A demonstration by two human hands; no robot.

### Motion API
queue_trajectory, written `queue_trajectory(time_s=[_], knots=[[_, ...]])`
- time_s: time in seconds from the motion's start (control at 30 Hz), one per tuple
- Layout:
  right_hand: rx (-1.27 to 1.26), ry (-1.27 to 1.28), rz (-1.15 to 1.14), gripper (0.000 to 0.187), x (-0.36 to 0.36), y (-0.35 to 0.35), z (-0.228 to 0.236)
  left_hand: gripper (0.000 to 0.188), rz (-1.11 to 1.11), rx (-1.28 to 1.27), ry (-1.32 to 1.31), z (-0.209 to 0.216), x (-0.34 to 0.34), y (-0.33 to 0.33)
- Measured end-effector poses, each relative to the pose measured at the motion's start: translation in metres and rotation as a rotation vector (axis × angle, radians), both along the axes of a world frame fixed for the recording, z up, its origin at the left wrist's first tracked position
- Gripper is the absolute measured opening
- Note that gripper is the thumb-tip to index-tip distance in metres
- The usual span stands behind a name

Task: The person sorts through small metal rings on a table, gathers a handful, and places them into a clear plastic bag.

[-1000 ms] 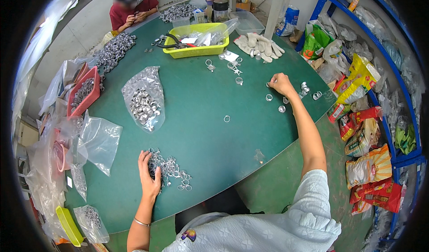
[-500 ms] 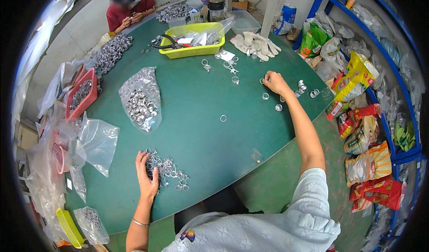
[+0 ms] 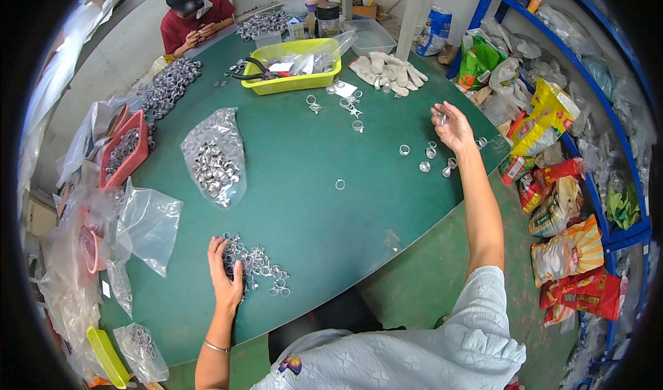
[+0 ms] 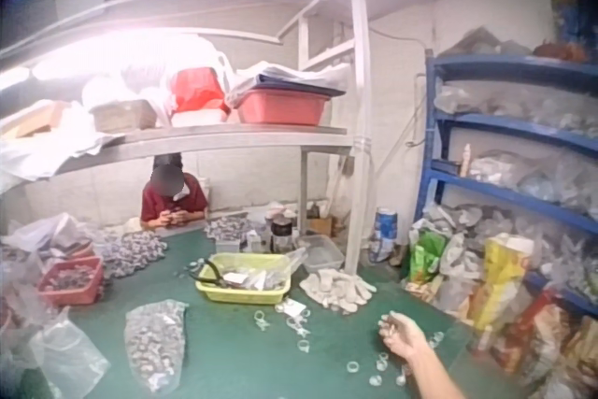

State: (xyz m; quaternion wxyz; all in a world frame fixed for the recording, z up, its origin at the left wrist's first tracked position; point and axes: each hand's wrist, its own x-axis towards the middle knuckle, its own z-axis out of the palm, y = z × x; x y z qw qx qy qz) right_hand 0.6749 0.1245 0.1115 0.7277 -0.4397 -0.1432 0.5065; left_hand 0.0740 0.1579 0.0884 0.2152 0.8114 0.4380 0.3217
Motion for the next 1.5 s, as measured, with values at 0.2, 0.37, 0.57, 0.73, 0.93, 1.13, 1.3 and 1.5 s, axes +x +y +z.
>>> queue_trajectory(time_s=[0.2,0.37,0.57,0.73,0.93,1.13,1.3,1.5], knots=[[-0.775,-1.285,0.102,0.027,-0.004,-0.02,-0.003,0.043,0.006,0.003,0.022,0.003,0.0,0.0],[-0.828,-1.543,0.193,0.024,-0.006,-0.012,-0.011,0.043,0.004,0.009,0.016,0.003,0.0,0.001],[-0.607,-0.945,0.21,0.02,-0.007,-0.003,-0.001,0.043,0.014,-0.002,0.009,0.006,0.0,0.0],[-0.762,-1.228,0.188,0.027,-0.011,0.005,0.007,0.044,0.013,-0.002,0.007,0.005,-0.001,0.001],[-0.905,-1.339,0.333,0.032,-0.004,0.008,-0.004,0.043,0.022,-0.023,0.002,0.003,-0.001,0.0],[-0.741,-1.108,0.388,0.015,-0.008,0.013,-0.001,0.042,0.029,-0.04,0.0,0.005,0.002,0.0],[-0.348,-0.69,0.141,0.011,-0.001,0.053,-0.003,0.042,0.03,-0.029,0.017,0.005,0.001,0.002],[-0.6,-1.729,-0.179,0.023,0.01,0.119,-0.03,0.042,0.02,-0.044,0.005,0.007,0.003,0.005]])
